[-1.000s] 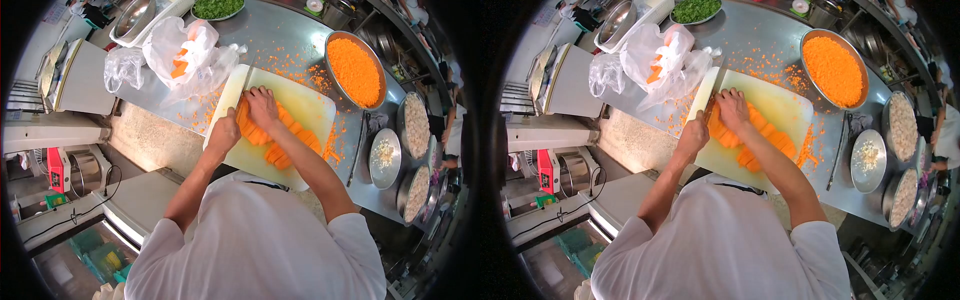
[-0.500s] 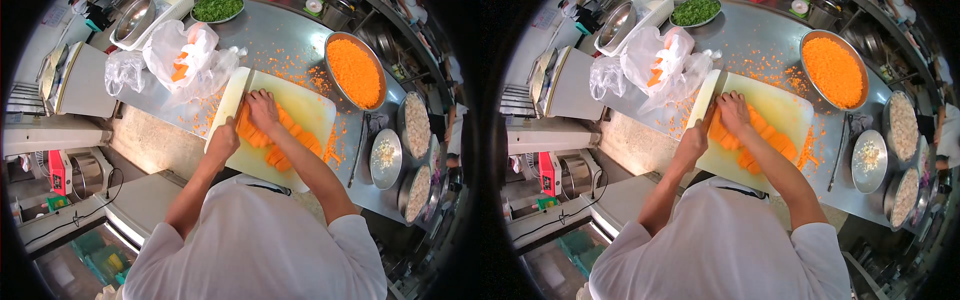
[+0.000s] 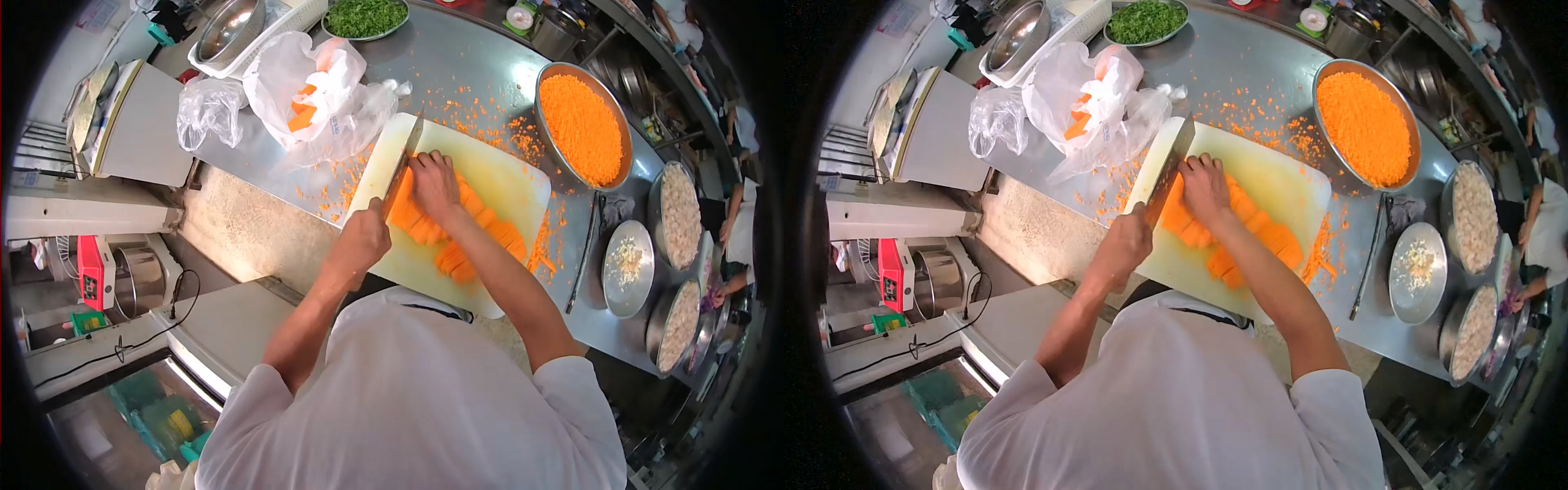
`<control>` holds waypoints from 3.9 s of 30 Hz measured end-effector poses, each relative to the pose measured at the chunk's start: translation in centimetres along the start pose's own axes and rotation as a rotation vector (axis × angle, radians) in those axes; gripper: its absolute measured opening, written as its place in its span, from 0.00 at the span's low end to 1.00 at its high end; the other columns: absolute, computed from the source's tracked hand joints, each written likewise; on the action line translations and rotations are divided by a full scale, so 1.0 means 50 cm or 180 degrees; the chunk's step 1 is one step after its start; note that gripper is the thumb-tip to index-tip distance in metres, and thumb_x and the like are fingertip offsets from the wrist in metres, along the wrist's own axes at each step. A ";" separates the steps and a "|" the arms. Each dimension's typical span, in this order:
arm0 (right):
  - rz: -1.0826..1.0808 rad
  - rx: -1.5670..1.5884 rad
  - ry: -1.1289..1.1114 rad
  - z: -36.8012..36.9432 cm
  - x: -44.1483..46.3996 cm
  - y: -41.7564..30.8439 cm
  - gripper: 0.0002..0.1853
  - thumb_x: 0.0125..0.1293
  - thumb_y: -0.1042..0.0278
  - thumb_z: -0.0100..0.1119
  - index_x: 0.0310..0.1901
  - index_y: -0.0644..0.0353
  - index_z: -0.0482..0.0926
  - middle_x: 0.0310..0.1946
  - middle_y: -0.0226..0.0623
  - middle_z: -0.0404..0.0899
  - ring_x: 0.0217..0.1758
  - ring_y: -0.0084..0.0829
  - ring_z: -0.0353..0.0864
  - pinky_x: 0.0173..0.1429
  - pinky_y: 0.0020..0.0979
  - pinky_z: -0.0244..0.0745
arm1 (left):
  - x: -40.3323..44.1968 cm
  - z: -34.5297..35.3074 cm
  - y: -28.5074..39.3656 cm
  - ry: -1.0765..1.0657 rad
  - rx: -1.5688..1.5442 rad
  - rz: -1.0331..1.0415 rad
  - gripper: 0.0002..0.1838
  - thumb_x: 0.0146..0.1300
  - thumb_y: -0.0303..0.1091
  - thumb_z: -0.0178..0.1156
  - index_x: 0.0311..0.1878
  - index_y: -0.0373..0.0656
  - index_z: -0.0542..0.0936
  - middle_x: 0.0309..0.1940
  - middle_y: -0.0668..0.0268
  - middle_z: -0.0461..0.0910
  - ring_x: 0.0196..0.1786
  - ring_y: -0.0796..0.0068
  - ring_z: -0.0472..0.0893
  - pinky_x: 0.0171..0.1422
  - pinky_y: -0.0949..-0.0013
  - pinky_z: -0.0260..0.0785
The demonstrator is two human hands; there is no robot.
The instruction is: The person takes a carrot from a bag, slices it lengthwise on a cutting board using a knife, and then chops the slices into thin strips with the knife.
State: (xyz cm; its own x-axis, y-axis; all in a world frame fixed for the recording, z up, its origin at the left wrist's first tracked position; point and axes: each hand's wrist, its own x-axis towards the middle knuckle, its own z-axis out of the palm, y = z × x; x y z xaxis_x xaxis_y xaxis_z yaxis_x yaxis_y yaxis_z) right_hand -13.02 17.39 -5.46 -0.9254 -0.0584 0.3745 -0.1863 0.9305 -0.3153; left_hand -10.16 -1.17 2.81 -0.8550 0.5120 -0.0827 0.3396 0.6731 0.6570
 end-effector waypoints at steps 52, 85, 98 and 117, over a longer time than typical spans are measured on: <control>0.0085 -0.0035 0.0058 -0.006 -0.017 0.007 0.13 0.47 0.75 0.61 0.38 0.59 0.81 0.39 0.35 0.75 0.48 0.39 0.70 0.51 0.39 0.65 | 0.066 -0.001 -0.011 0.0053 -0.0111 -0.0228 0.07 0.55 0.19 0.51 0.37 0.28 0.69 0.21 0.36 0.75 0.29 0.35 0.79 0.33 0.45 0.71; 0.0175 0.0169 0.0213 0.003 -0.013 0.017 0.08 0.45 0.77 0.62 0.31 0.61 0.80 0.37 0.38 0.76 0.45 0.42 0.72 0.50 0.40 0.69 | 0.025 0.024 -0.009 -0.0047 0.0216 -0.0160 0.08 0.55 0.20 0.50 0.39 0.28 0.70 0.23 0.35 0.76 0.31 0.36 0.79 0.35 0.45 0.71; 0.0076 0.0039 0.0065 -0.002 -0.027 0.013 0.17 0.46 0.75 0.62 0.43 0.61 0.81 0.40 0.38 0.76 0.47 0.41 0.72 0.52 0.39 0.69 | 0.027 0.030 0.007 -0.0062 0.0194 0.0176 0.08 0.54 0.19 0.49 0.39 0.27 0.69 0.20 0.38 0.75 0.28 0.37 0.78 0.32 0.44 0.69; 0.0143 -0.0010 0.0122 0.001 -0.007 0.016 0.14 0.44 0.74 0.65 0.36 0.62 0.80 0.40 0.37 0.75 0.47 0.41 0.71 0.53 0.40 0.68 | 0.025 -0.001 0.015 -0.0439 -0.0185 -0.0166 0.05 0.60 0.22 0.48 0.38 0.30 0.69 0.21 0.41 0.74 0.25 0.41 0.77 0.27 0.50 0.68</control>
State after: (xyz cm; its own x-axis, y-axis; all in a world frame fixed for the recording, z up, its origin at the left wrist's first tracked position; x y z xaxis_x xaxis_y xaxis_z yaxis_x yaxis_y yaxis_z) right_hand -12.86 18.15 -5.86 -0.9195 -0.0028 0.3931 -0.1438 0.9330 -0.3299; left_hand -11.02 -0.06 3.23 -0.8075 0.5484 -0.2172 0.2695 0.6706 0.6911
